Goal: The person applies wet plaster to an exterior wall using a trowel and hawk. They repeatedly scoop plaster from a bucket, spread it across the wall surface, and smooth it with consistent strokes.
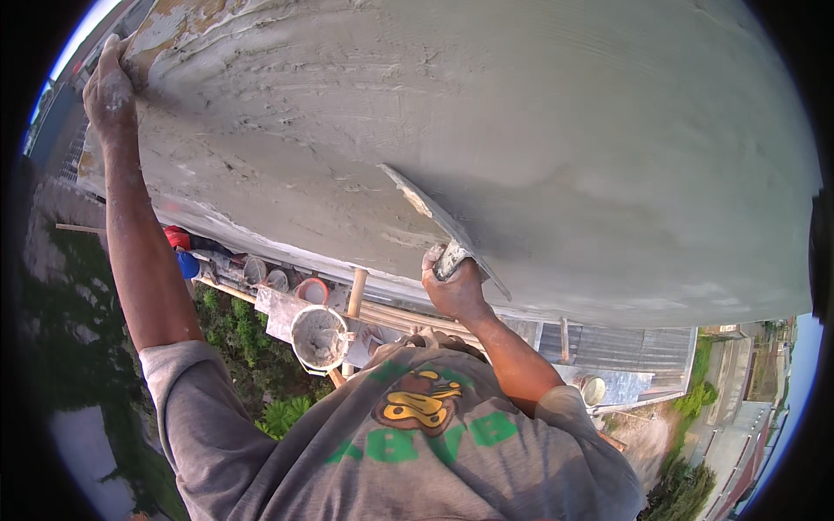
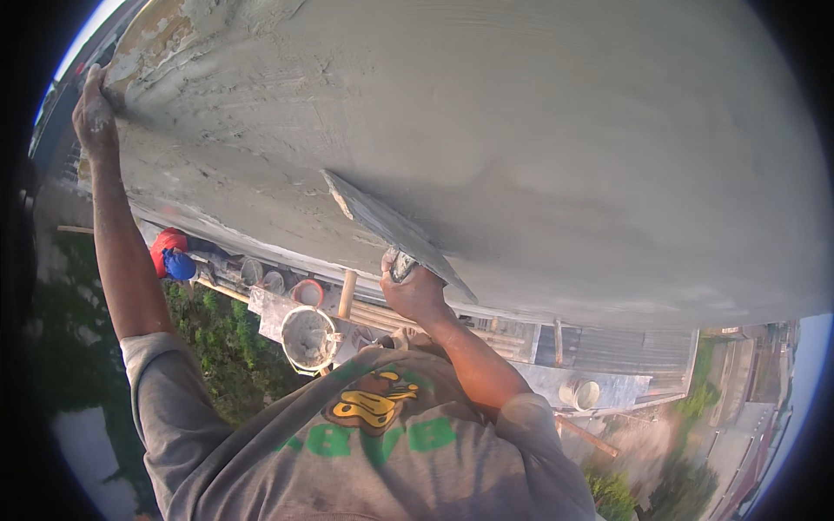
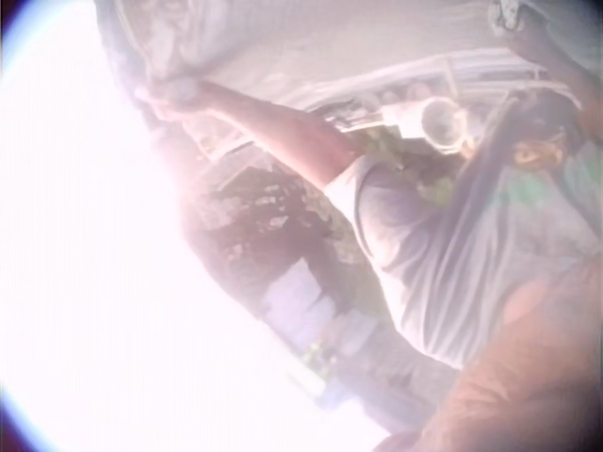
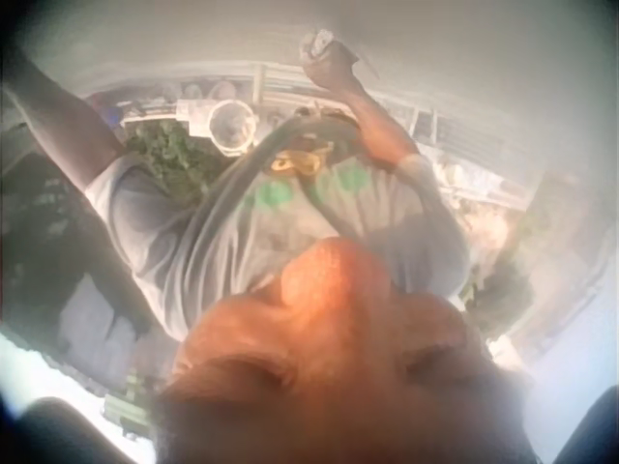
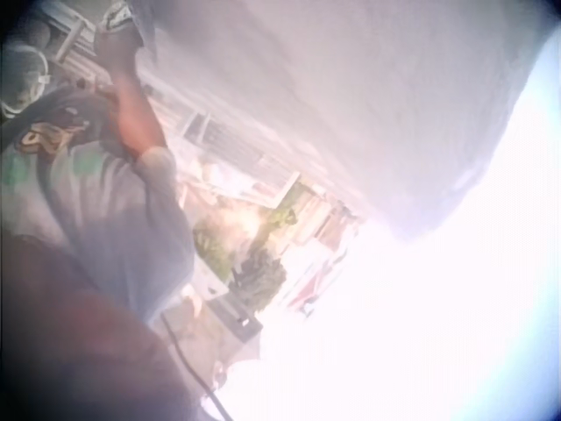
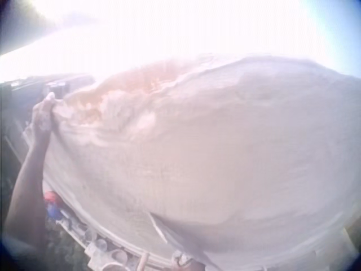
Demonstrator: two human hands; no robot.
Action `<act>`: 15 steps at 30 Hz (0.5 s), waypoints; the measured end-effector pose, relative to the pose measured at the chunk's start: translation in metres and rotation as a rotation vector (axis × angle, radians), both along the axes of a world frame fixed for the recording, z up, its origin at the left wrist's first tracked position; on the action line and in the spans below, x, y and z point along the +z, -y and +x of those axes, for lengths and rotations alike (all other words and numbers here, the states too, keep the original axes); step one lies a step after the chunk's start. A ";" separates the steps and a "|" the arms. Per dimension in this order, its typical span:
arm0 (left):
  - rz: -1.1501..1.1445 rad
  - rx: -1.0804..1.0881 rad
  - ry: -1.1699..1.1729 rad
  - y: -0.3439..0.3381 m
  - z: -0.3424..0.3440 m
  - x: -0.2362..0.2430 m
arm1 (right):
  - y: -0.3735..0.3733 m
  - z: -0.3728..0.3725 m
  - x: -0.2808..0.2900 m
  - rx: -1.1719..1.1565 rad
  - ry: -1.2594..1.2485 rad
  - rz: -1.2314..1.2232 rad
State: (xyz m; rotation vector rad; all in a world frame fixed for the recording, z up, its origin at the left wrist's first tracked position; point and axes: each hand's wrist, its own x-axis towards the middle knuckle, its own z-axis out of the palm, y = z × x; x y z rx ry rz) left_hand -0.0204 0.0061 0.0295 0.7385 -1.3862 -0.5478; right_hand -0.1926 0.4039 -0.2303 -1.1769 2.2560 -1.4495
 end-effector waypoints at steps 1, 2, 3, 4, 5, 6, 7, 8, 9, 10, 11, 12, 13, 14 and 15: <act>-0.008 -0.002 -0.004 0.002 0.002 0.001 | -0.006 -0.005 0.001 0.031 0.025 0.006; -0.007 0.008 0.004 0.001 0.003 0.003 | -0.012 -0.010 0.002 0.060 0.050 0.011; 0.000 0.013 0.017 -0.004 0.002 0.003 | -0.019 -0.015 0.000 0.056 0.013 0.010; 0.007 0.017 0.030 -0.006 0.000 0.004 | -0.026 -0.019 -0.002 0.015 -0.002 0.023; -0.014 0.017 0.034 -0.002 0.002 0.004 | -0.032 -0.023 -0.003 -0.026 -0.016 0.036; -0.031 0.015 0.040 0.004 0.004 0.003 | -0.043 -0.028 -0.004 -0.070 -0.028 0.054; -0.045 0.013 0.045 0.006 0.005 0.001 | -0.057 -0.036 -0.002 -0.087 0.035 0.219; -0.044 0.031 0.044 0.006 0.004 -0.001 | -0.068 -0.042 -0.005 -0.114 -0.011 0.193; -0.046 0.043 0.042 0.003 -0.001 0.000 | -0.080 -0.047 -0.008 -0.147 -0.058 0.165; -0.050 0.058 0.039 0.001 -0.003 0.001 | -0.089 -0.053 -0.009 -0.176 -0.107 0.134; -0.112 0.062 0.057 0.006 -0.001 -0.001 | -0.098 -0.058 -0.005 -0.164 -0.188 0.093; -0.143 0.046 0.062 0.014 0.003 -0.002 | -0.107 -0.063 0.001 -0.150 -0.269 0.050; -0.171 0.030 0.067 0.022 0.009 -0.003 | -0.116 -0.067 0.005 -0.136 -0.348 0.010; -0.199 0.015 0.073 0.029 0.013 -0.005 | -0.129 -0.072 0.004 -0.137 -0.544 0.120; -0.193 0.041 0.072 0.028 0.010 -0.005 | -0.138 -0.076 0.005 -0.130 -0.742 0.232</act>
